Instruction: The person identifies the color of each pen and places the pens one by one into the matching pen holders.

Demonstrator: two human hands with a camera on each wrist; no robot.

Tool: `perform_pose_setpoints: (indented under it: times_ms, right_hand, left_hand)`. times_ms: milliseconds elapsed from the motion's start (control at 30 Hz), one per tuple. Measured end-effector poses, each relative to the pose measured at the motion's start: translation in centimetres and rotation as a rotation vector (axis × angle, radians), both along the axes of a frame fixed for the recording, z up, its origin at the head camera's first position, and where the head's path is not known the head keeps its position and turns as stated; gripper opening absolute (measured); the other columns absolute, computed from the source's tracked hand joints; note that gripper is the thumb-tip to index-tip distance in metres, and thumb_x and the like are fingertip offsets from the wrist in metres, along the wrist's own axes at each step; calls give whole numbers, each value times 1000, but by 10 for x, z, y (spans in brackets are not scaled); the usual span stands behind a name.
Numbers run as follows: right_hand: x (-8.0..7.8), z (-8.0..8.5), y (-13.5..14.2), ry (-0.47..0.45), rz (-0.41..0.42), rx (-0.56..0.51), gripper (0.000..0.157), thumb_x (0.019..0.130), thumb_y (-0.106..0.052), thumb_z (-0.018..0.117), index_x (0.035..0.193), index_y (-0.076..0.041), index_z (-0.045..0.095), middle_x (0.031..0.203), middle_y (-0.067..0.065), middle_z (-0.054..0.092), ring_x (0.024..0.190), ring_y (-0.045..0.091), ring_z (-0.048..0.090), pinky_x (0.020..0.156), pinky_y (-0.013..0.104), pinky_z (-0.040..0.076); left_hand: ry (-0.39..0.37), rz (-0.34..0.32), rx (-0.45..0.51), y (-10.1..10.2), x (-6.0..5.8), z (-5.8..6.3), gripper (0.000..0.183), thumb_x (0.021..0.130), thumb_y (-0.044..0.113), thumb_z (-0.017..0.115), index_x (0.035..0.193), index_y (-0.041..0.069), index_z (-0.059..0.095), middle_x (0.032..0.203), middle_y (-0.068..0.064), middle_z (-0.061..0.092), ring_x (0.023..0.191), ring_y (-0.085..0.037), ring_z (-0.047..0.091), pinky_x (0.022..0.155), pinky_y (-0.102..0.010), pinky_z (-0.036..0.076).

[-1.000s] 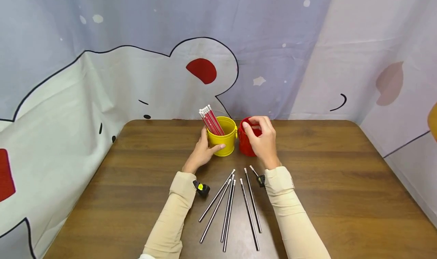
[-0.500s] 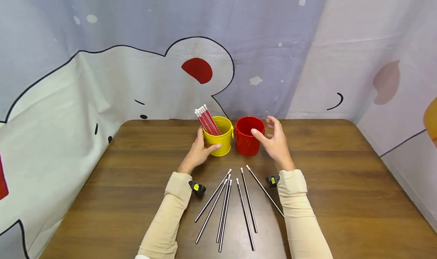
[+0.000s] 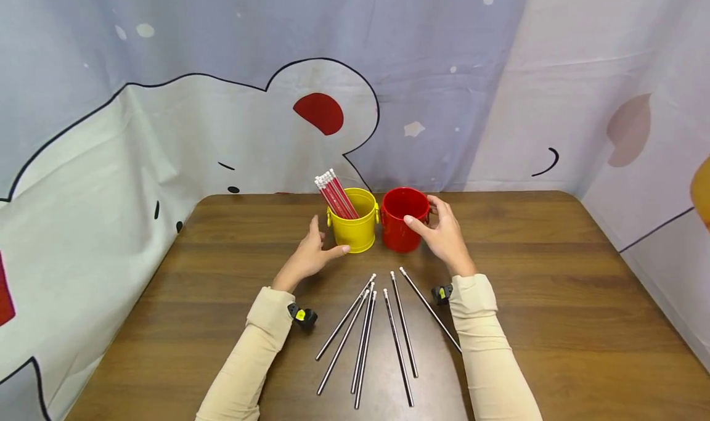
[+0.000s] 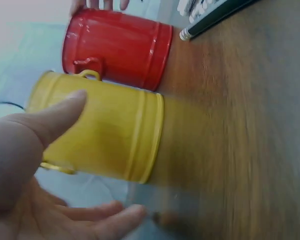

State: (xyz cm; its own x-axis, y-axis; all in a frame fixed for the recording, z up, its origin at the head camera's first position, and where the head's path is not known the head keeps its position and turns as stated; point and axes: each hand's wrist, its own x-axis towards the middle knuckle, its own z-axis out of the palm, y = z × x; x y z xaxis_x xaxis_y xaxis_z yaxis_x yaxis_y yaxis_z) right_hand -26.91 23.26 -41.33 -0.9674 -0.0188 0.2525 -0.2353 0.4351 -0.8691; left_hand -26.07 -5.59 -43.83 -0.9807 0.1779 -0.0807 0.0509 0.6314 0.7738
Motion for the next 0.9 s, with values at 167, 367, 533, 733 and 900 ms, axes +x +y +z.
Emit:
perform_pose_setpoints:
  times_ms: [167,367,533,733,900]
  right_hand:
    - [1,-1,1,-3,-2,18,65,83,-33,67,136,-9,37,133,11,43,113,27,49,87,39,46]
    - [1,-3,1,-25,8,13,64,83,-34,66,138,-16,37,135,8,38,116,28,47,86,45,45]
    - [2,-3,1,-36,6,7,65,83,-35,66,138,-18,37,134,8,38,116,27,47,85,43,45]
    - [2,-3,1,-37,16,-5,67,84,-34,65,140,-16,34,136,9,36,116,28,47,85,43,46]
    - [1,-3,1,-31,18,-3,67,84,-33,65,140,-15,34,136,9,36,116,29,47,84,41,47]
  left_hand:
    - [-88,-146,-135,-6,27,11,84,78,48,68,135,-5,36,121,-20,52,108,-30,52,91,-42,44]
    - [-112,-387,-233,3,65,19,49,79,36,70,110,0,59,96,-8,61,85,-17,55,76,-34,48]
    - [-32,-448,-344,12,82,18,37,79,29,71,101,2,60,90,-6,58,82,-15,51,73,-30,46]
    - [41,-401,-359,18,86,13,28,78,22,71,94,2,59,83,-6,54,77,-16,46,69,-27,41]
    - [68,-368,-353,22,84,11,23,77,18,70,89,3,58,78,-3,49,74,-16,45,65,-27,40]
